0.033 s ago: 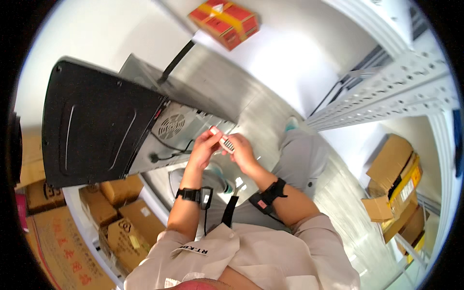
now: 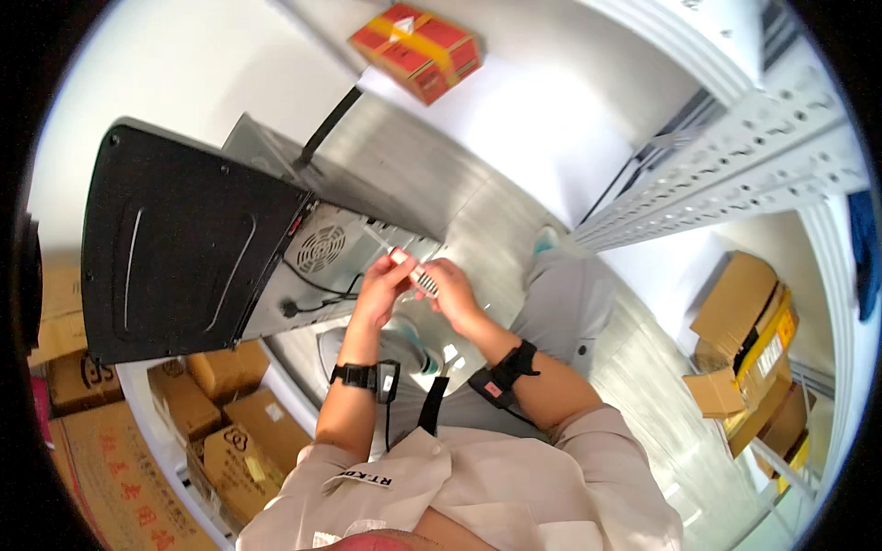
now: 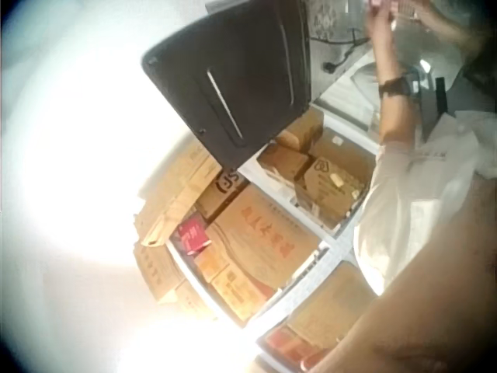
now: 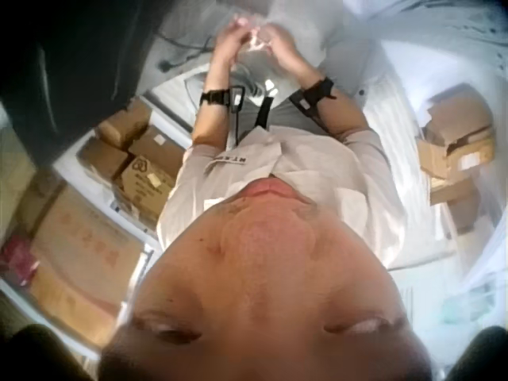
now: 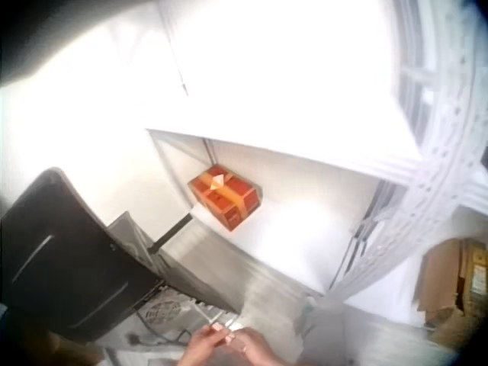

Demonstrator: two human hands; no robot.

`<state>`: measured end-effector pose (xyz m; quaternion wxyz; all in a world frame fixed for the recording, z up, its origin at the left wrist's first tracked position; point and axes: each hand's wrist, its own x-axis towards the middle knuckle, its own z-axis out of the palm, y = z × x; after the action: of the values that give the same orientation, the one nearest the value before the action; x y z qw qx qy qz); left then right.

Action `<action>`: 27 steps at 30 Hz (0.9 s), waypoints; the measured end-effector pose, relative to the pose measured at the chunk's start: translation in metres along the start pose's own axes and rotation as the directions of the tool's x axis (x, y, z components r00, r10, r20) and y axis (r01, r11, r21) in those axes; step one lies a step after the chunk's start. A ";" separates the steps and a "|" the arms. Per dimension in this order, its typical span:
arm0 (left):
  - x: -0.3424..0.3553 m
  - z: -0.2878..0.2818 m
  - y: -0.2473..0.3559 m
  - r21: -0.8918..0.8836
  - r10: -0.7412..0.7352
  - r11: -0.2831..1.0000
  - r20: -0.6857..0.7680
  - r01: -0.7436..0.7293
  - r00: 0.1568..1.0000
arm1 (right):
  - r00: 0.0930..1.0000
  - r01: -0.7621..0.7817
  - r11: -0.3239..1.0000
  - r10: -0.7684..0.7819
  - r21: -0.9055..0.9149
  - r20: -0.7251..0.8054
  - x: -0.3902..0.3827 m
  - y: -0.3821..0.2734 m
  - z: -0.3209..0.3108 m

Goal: The person unscrews and removes screws from the back of a computer case using a screwdriver while sitting on the floor.

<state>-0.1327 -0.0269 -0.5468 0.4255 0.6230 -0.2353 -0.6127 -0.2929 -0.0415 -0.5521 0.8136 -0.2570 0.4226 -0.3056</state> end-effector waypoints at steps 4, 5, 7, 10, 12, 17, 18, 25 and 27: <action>-0.021 0.027 0.027 0.095 0.202 0.974 0.064 -0.207 0.977 | 0.994 0.086 0.996 -0.086 -0.007 0.070 -0.004 0.004 0.000; -0.025 0.030 0.031 0.141 0.247 0.956 0.095 -0.258 0.964 | 0.988 0.127 0.991 -0.123 -0.034 0.097 -0.005 0.005 -0.002; -0.043 0.039 0.047 0.226 0.256 0.930 0.169 -0.290 0.952 | 0.979 0.126 0.989 -0.111 -0.077 0.173 -0.016 -0.005 -0.003; -0.073 0.045 0.060 0.238 0.281 0.910 0.248 -0.339 0.927 | 0.956 0.200 0.980 -0.192 -0.014 0.222 -0.057 -0.032 0.020; -0.093 0.047 0.065 0.186 0.280 0.921 0.294 -0.342 0.914 | 0.944 0.219 0.970 -0.184 -0.103 0.272 -0.077 -0.038 0.020; -0.135 0.050 0.080 -0.037 0.388 0.916 0.329 -0.399 0.861 | 0.904 0.347 0.913 -0.264 -0.215 0.335 -0.120 -0.046 0.013; -0.137 0.047 0.082 -0.075 0.460 0.886 0.265 -0.458 0.847 | 0.888 0.387 0.893 -0.295 -0.228 0.354 -0.125 -0.047 0.015; -0.139 0.013 0.089 -0.165 0.513 0.857 0.178 -0.489 0.839 | 0.870 0.489 0.789 -0.409 -0.372 0.276 -0.125 -0.061 0.022; -0.123 0.002 0.088 -0.063 0.415 0.910 0.199 -0.410 0.888 | 0.903 0.429 0.803 -0.372 -0.414 0.215 -0.111 -0.071 0.024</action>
<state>-0.1314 0.0265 -0.4050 0.5249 0.4870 -0.3995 -0.5725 -0.3432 -0.0066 -0.4327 0.6725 -0.5407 0.3668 -0.3476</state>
